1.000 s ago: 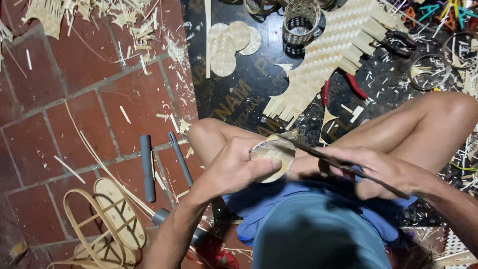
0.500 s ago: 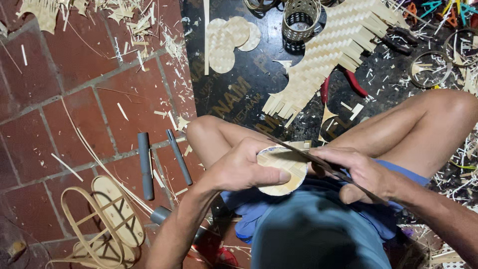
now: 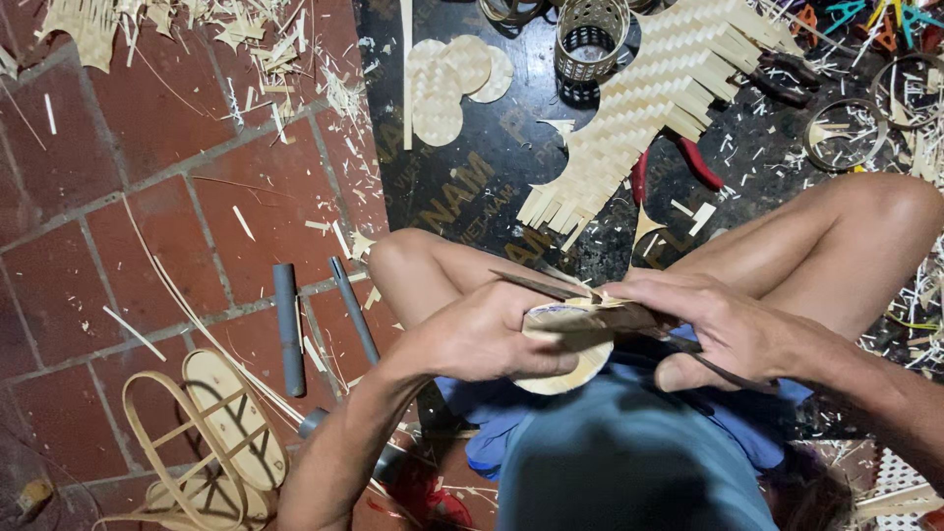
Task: The person sits on the workshop floor with a woven bamboo mat on their lap, holding a round bamboo disc as a template and cutting around it with scissors to trim the mat into circular coasters. They rotate the disc, cut off excess woven strips, and set finished round pieces aside on the floor.
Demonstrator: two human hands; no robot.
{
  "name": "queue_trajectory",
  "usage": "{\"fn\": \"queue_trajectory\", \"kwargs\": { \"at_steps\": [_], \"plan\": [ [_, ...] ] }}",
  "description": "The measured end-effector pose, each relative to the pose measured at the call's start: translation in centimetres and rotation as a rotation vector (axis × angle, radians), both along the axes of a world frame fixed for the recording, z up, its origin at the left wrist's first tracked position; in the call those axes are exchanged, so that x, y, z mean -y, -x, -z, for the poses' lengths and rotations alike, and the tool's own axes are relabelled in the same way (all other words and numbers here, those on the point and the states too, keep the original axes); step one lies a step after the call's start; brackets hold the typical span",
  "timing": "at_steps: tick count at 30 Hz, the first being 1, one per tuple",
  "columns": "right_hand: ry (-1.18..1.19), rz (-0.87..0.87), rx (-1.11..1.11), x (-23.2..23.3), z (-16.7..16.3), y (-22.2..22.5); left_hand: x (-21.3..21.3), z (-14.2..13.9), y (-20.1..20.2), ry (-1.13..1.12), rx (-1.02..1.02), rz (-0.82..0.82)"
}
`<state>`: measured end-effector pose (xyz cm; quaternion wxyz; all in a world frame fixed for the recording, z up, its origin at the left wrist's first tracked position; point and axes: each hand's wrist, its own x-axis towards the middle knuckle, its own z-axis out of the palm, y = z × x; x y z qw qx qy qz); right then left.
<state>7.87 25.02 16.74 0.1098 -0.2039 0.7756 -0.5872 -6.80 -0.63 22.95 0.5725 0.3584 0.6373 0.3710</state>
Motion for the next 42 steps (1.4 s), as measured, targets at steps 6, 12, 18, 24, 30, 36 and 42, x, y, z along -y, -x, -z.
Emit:
{"fn": "queue_trajectory", "kwargs": {
  "at_steps": [6, 12, 18, 24, 30, 36, 42],
  "plan": [
    [0.010, -0.008, 0.092, 0.1, -0.6, 0.3, 0.7, 0.6, 0.2, 0.000, 0.309, -0.187],
    [-0.094, 0.078, -0.074, 0.3, -0.8, 0.5, 1.6, 0.8, -0.1, -0.303, 0.083, -0.276],
    [-0.122, 0.072, -0.103, 0.5, -2.1, 0.6, 3.4, 1.7, -1.5, -0.282, 0.393, -0.427],
    [-0.238, 0.065, -0.214, 0.5, -3.7, 1.4, 4.5, 2.1, -1.2, -0.315, 0.448, -0.377],
    [-0.305, 0.056, -0.299, 0.1, -4.7, 1.7, 5.2, 1.5, -0.5, -0.404, 0.242, -0.283],
    [-0.369, 0.041, -0.255, -0.8, -4.4, 1.8, 5.3, 1.2, -0.3, -0.042, 0.080, -0.249],
    [-0.362, 0.157, -0.328, -1.0, -4.3, 2.0, 4.8, 1.2, -0.6, -0.322, 0.437, -0.365]
  ]
}}
